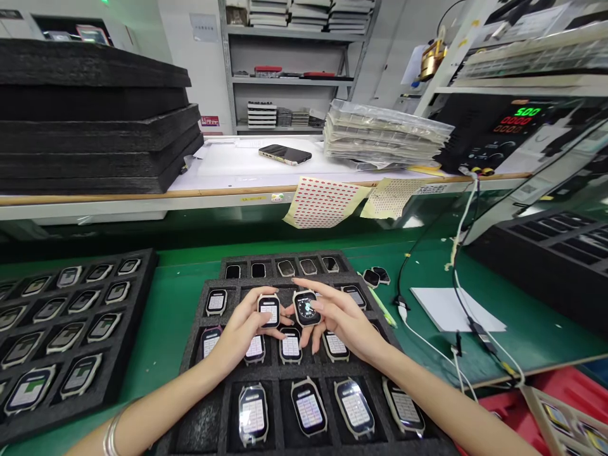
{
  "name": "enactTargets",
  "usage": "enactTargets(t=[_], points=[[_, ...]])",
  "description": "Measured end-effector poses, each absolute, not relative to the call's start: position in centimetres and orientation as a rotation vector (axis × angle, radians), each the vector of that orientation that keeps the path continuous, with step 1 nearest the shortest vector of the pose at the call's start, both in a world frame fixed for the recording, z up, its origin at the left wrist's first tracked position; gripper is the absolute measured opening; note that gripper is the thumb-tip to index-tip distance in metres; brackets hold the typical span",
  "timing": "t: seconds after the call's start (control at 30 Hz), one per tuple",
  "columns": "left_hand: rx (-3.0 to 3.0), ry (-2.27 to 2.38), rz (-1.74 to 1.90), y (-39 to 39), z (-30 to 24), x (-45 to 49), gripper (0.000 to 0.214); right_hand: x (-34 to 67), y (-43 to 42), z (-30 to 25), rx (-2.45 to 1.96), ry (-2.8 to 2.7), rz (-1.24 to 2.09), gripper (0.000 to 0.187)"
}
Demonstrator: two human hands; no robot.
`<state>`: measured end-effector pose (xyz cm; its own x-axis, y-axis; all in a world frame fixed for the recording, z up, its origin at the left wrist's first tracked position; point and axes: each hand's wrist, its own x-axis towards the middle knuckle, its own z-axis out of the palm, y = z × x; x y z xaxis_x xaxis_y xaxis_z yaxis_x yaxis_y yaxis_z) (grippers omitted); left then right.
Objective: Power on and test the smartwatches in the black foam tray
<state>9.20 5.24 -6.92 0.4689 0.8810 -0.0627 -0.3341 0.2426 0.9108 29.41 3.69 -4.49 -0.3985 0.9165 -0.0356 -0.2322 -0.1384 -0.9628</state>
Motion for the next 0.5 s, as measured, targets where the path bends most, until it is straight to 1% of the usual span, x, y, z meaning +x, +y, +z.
enactTargets(t=[0.33, 0.5], points=[[0.985, 0.664, 0.909, 5.30, -6.89, 9.25, 0.034, 29.45, 3.55, -4.56, -0.849, -1.279, 1.655, 0.046], [0.990, 0.658, 0.907, 5.17, -6.71, 9.21, 0.035, 29.17, 3.24, -4.36, -0.925, -1.343, 1.568, 0.048]])
